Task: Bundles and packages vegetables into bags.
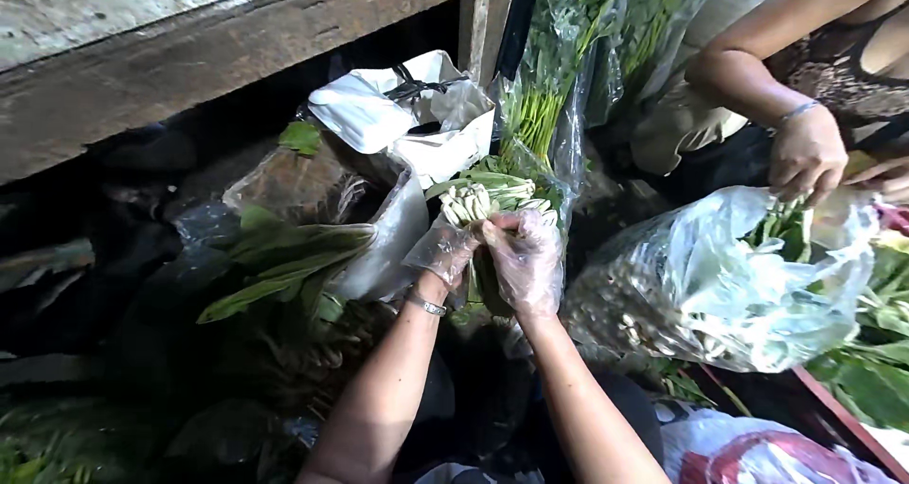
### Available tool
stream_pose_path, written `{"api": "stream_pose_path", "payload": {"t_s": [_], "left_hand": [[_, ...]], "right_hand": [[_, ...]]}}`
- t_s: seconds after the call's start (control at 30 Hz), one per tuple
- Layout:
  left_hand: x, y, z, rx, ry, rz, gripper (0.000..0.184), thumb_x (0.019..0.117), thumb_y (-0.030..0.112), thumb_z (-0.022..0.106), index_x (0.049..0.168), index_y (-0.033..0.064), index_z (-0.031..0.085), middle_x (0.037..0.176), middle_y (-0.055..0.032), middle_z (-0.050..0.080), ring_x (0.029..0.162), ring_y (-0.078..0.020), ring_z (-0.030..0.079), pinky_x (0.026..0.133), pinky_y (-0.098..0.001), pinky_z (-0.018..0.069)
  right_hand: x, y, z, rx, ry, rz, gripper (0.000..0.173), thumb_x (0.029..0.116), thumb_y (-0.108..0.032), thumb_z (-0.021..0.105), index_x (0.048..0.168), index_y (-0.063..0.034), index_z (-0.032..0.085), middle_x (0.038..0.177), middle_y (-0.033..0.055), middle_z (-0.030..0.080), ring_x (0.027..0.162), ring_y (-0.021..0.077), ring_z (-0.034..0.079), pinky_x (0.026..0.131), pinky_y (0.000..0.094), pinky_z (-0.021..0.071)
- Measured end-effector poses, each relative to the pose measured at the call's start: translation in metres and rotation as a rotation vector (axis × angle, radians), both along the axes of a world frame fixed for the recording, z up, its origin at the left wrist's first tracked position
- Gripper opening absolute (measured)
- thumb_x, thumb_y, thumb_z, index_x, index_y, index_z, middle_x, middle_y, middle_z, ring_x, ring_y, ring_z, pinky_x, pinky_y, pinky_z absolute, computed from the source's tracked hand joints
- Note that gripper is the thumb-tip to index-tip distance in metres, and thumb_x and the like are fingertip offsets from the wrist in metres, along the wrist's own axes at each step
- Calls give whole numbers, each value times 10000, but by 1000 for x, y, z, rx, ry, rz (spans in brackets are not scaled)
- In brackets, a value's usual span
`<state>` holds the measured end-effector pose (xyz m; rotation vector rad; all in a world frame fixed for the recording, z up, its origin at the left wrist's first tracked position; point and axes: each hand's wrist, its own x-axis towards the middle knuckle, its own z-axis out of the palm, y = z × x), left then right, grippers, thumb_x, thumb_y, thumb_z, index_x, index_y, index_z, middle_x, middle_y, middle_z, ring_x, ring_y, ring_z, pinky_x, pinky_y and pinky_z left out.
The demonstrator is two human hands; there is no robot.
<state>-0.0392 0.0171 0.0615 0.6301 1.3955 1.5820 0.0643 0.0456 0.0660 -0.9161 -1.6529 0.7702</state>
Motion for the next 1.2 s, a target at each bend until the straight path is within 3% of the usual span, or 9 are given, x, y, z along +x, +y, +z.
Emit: {"api": "stream_pose_path", "payload": {"t_s": [0.17,0.33,0.43,0.53,0.6,0.7,0.8,0.97,1.2], "left_hand": [[-4,3,-6,-59,8,-13,288,899,17,693,1156,87,583,898,37,632,797,-10,608,709,-200,533],[-19,-4,-6,-23,-21,44,130,1029,34,467,1085,81,575,846,47,638,756,-1,616,695,-185,543],[-32,-10,-2,98,4,11,218,1086,143,395,1170,81,586,932,32,656,850,-16,638,758,-203,556],[-35,-13,0,211,68,84,119,995,181,550,1028,149,660,861,66,708,798,-22,683,704,-229,598],[-41,-19,0,255,94,43,144,942,210,632,1062,144,676,916,46,727,848,-51,697,732,-251,608],[-52,-23,2,347,34,-74,287,817,326,792,1050,193,690,966,51,739,880,-48,702,747,-231,604],[-60,-19,-1,481,46,-245,386,787,445,825,1088,234,706,982,69,731,894,-50,694,790,-221,590],[-64,-22,5,360,67,-287,346,742,387,810,987,201,653,837,82,672,787,-44,652,734,-205,563],[-76,-12,-7,542,-27,-537,416,801,421,806,1112,187,661,923,46,684,845,-102,665,789,-271,572]], "right_hand": [[-2,-6,0,85,-200,-63,212,938,-284,696,932,-88,776,899,88,704,836,214,681,734,412,561],[-6,-21,26,-64,-242,207,303,989,-139,533,1168,-48,759,1068,204,684,1011,328,652,874,493,518],[1,-10,35,-135,-196,455,359,1005,-112,498,1285,-36,710,1174,182,703,1102,278,655,964,460,502],[23,22,45,-344,-14,644,367,1061,-110,422,1290,60,652,1273,154,695,1142,173,672,1014,364,535],[43,56,37,-490,159,436,331,1062,-138,459,1271,50,635,1160,125,716,989,156,707,862,346,607],[76,120,-1,-616,-11,26,281,1055,-234,564,1219,-27,661,1005,73,700,781,119,664,698,316,580],[88,160,-56,-742,-386,-52,326,1022,-277,593,1202,-18,675,1035,173,706,864,277,690,814,499,575],[62,166,-89,-801,-727,-55,520,984,-458,636,1318,-59,643,1246,257,665,1181,431,633,992,669,475],[62,156,-82,-776,-379,-86,414,872,-204,791,1213,-27,636,1084,216,691,1000,356,673,885,590,538]]}}
